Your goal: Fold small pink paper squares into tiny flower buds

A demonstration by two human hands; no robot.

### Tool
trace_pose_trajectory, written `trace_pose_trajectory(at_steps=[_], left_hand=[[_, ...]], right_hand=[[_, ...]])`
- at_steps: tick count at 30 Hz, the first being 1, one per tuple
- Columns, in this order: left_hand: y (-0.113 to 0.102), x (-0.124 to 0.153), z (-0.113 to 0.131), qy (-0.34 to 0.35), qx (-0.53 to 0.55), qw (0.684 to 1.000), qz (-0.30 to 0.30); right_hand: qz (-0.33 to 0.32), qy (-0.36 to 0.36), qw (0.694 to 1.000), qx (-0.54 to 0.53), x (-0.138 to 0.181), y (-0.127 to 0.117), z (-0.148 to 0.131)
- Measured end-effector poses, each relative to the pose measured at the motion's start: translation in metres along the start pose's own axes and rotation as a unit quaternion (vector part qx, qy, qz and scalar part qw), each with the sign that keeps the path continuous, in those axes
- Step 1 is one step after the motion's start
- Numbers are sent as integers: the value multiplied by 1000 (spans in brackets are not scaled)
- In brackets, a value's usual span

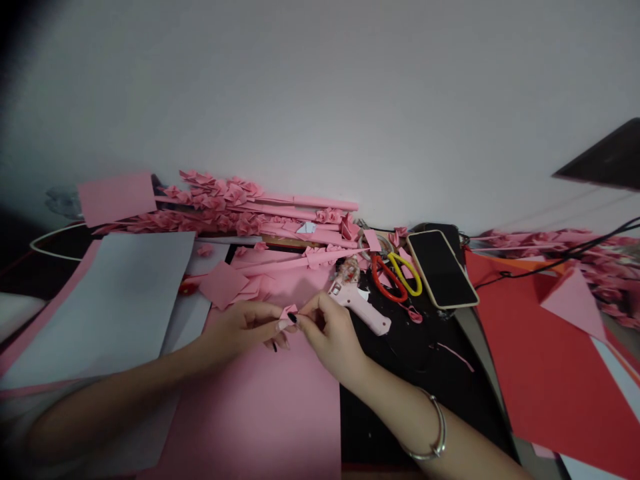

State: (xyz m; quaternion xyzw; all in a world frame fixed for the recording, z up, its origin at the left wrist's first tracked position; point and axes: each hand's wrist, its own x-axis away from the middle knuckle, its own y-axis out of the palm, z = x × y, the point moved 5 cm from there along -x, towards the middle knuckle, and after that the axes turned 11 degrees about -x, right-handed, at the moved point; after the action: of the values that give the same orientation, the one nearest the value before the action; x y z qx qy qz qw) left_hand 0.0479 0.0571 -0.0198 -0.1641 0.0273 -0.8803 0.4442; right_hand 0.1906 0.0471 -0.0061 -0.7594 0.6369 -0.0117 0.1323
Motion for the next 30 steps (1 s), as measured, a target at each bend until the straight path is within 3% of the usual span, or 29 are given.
trace_pose_trajectory(at_steps=[8, 20, 30], left_hand=[[1, 2, 3, -25, 68, 997, -20], [2, 1, 2, -47, 46, 998, -6], [1, 3, 3, -34, 41, 999, 8]], right_hand=[[-19, -61, 996, 66, 3, 1, -6], [-67, -177, 973, 131, 7, 7, -19], [-68, -193, 969, 140, 7, 7, -19]])
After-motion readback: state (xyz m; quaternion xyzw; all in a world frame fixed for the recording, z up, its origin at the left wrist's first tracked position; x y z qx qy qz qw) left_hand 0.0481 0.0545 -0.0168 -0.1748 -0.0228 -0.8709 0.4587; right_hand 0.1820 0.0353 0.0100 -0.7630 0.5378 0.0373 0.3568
